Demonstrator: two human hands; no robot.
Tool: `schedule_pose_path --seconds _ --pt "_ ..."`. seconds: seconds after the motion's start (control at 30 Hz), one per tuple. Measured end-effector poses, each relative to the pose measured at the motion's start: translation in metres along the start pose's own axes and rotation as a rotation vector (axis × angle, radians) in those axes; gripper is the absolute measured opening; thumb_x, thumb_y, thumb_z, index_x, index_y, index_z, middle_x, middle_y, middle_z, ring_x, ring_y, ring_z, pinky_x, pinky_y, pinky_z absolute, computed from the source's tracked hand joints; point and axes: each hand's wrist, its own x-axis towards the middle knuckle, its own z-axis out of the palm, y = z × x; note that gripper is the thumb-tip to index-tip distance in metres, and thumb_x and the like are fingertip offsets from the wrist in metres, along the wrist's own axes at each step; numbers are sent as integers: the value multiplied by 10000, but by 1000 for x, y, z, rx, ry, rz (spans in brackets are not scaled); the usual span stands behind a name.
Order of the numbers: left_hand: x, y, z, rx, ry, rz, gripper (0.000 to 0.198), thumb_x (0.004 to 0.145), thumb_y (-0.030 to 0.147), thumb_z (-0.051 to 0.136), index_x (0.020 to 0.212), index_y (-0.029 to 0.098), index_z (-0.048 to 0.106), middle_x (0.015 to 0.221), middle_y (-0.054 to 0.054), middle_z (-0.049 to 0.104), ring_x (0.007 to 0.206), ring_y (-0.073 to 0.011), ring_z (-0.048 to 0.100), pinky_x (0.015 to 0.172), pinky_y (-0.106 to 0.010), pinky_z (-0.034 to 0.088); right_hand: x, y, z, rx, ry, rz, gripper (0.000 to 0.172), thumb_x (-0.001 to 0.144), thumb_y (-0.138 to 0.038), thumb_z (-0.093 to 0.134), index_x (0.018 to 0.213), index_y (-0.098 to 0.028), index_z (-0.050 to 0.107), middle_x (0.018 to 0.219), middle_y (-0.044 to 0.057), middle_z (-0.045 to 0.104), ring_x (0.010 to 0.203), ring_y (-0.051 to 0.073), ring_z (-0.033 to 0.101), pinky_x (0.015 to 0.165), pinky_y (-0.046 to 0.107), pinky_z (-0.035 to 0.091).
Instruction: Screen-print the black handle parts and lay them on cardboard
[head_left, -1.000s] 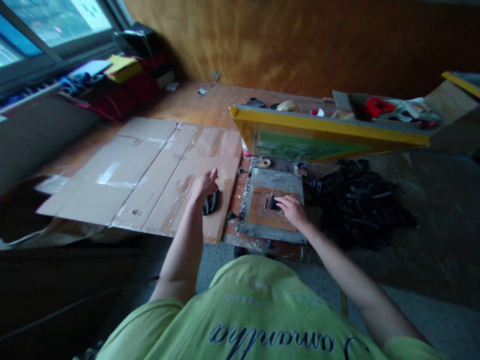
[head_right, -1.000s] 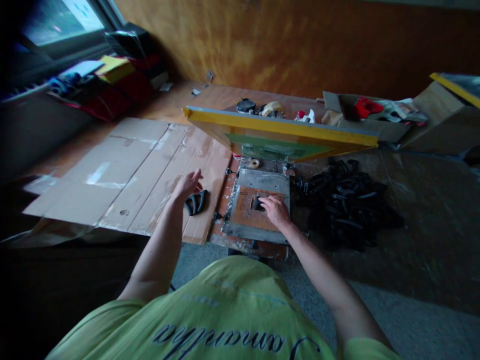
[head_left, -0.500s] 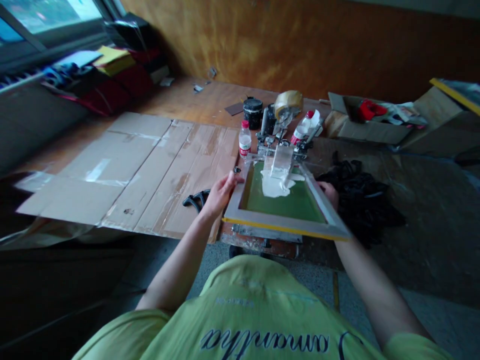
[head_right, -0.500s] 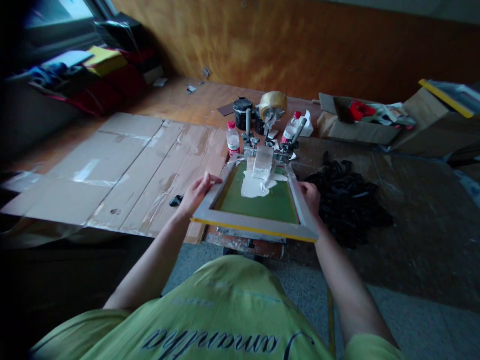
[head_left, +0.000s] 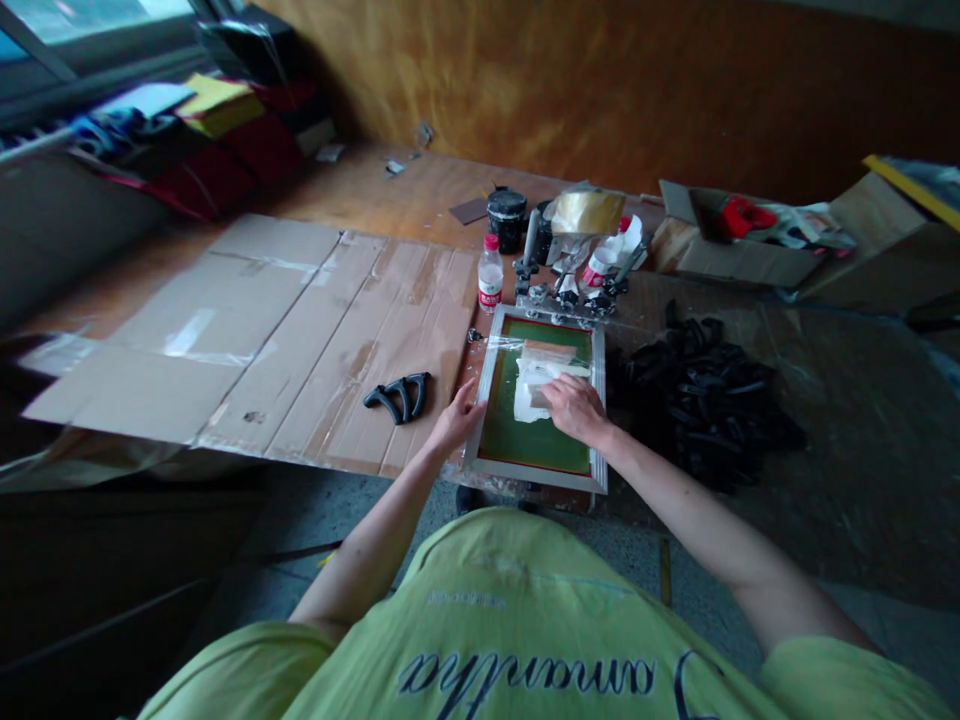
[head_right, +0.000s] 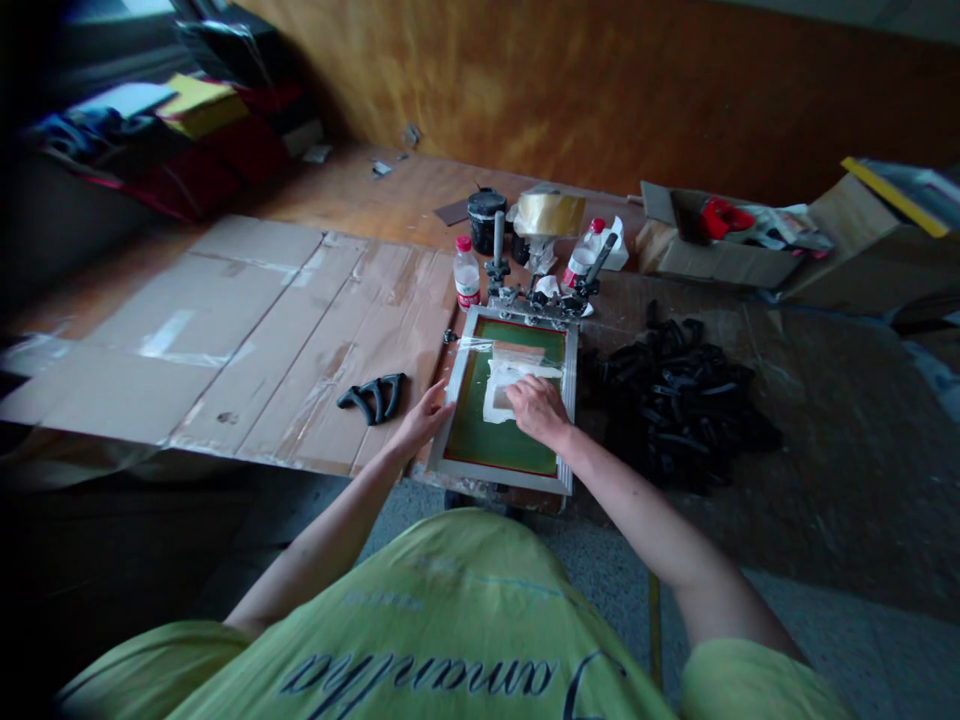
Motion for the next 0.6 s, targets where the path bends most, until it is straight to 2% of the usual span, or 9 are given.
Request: schedule_pose_path --seconds 0.1,0.17,0.27,0.33,0.4,0.47,0.53,0.6 --pt "-2 0 1 -23 -9 -5 719 842 519 571 1476 222 408 742 12 654 591 -121 562 551 -207 395 -18 2 -7 50 -31 -199 154 857 -105 536 880 -170 675 883 72 687 890 205 566 768 314 374" --pt "-4 2 1 -50 -6 -7 716 833 514 587 1465 217 426 733 10 656 581 -120 562 548 -208 399 -17 7 -12 81 -49 -237 86 847 -154 590 829 -187 667 837 47 682 843 194 565 733 305 366" --pt "-5 5 1 -99 16 1 717 804 487 638 1438 199 466 689 16 646 553 -118 551 538 -213 405 -10 9 -10 60 26 -130 42 835 -197 630 809 -192 663 814 48 677 832 204 567 730 312 371" --pt "-5 7 0 -119 31 5 716 781 462 673 1419 193 490 662 23 635 536 -114 540 531 -214 407 -11 4 0 31 89 -80 104 843 -137 586 867 -176 679 866 74 688 863 215 576 752 323 387" --pt "-4 8 0 -141 31 -5 716 771 442 688 1416 194 495 649 28 629 522 -107 530 520 -210 401 -19 -2 9 40 102 -116 179 849 -98 548 936 -163 690 926 92 698 888 218 591 769 326 408" --pt "-5 9 -1 -167 21 -24 728 768 431 693 1425 196 484 650 30 628 514 -102 525 507 -203 389 -25 -6 12 93 85 -156 163 869 -143 564 958 -174 697 928 81 705 886 212 609 773 319 431" --pt "-6 13 -2 -198 -5 -37 762 767 440 690 1448 196 452 655 29 629 507 -98 521 488 -195 374 -21 -4 6 155 93 -91 133 874 -247 622 971 -206 702 915 56 712 873 204 628 764 305 454" --pt "-9 21 -6 -227 -48 -41 816 771 464 683 1486 204 391 666 29 631 492 -93 507 463 -189 352 -3 2 -8 191 137 51 238 846 -319 681 1072 -246 691 979 37 721 882 202 644 758 300 475"
